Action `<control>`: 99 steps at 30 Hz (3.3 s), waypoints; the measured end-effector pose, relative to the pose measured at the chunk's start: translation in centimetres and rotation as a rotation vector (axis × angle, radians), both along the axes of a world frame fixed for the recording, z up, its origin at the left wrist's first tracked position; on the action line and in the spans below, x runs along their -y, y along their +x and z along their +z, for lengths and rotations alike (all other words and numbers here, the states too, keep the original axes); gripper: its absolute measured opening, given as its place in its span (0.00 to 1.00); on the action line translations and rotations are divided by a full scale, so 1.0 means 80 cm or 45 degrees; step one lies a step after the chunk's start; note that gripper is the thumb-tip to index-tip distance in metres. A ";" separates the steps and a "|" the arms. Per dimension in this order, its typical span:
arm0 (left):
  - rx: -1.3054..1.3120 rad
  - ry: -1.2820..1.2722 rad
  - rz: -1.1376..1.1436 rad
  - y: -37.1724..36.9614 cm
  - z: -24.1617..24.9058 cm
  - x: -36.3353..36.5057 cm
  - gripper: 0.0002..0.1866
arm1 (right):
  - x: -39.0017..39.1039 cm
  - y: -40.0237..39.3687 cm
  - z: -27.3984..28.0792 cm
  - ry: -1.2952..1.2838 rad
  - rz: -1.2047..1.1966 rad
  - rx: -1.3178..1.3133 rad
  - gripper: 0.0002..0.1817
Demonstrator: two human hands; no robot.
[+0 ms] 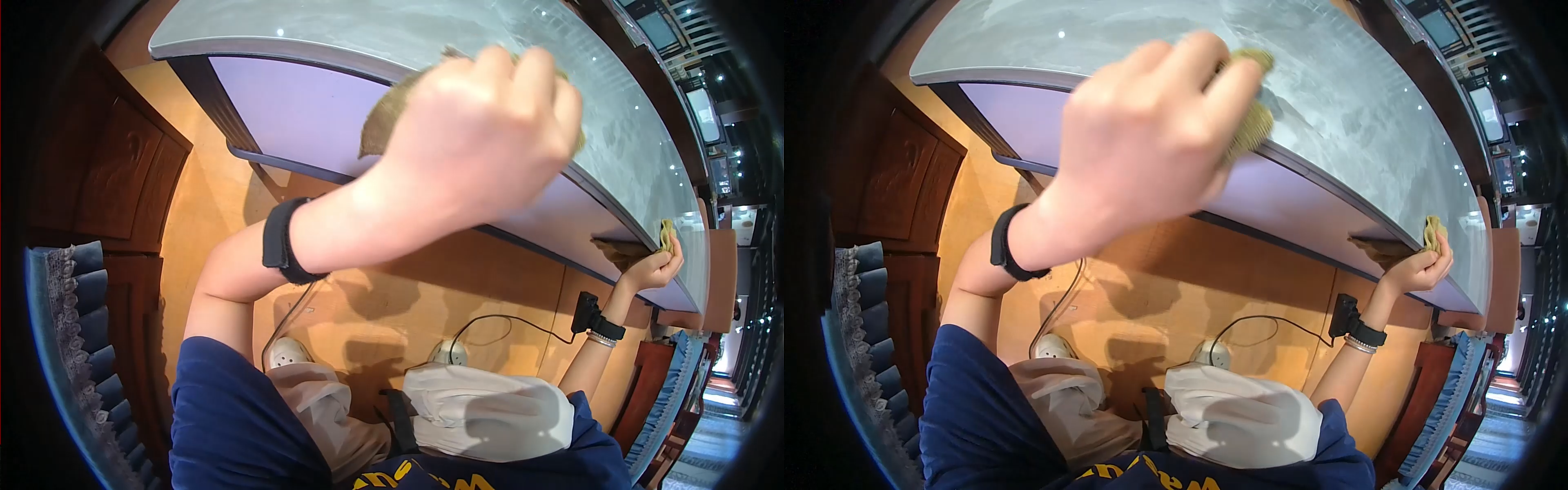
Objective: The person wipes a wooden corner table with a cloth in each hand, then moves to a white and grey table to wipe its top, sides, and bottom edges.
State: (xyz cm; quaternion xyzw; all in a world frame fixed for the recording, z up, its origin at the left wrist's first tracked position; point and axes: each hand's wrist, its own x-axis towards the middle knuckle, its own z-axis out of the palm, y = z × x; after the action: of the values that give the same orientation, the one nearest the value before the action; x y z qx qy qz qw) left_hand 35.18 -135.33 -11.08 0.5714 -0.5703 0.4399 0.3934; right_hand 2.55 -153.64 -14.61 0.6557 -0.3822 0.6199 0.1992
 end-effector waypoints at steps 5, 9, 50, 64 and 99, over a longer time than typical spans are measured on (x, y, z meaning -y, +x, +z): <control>0.107 0.028 -0.094 -0.043 -0.024 -0.009 0.13 | -0.005 0.002 0.001 0.028 -0.005 -0.003 0.16; 0.149 0.076 -0.113 -0.058 -0.047 -0.003 0.14 | -0.006 0.003 0.002 0.041 0.018 -0.003 0.15; 0.414 0.251 -0.128 -0.041 -0.134 0.020 0.15 | 0.001 -0.011 0.000 -0.049 0.017 -0.186 0.16; 0.191 0.485 -0.322 -0.037 -0.130 0.009 0.28 | 0.002 -0.009 0.001 -0.093 -0.010 -0.223 0.13; 0.143 0.537 -0.279 -0.047 -0.097 -0.008 0.29 | 0.002 -0.011 0.000 -0.087 -0.018 -0.220 0.13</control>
State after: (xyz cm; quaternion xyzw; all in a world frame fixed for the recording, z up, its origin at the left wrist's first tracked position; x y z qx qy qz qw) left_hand 31.44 -134.70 -18.84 0.5502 -0.7291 0.2969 0.2785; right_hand 1.66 -153.76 -14.59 0.6968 -0.3468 0.5724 0.2580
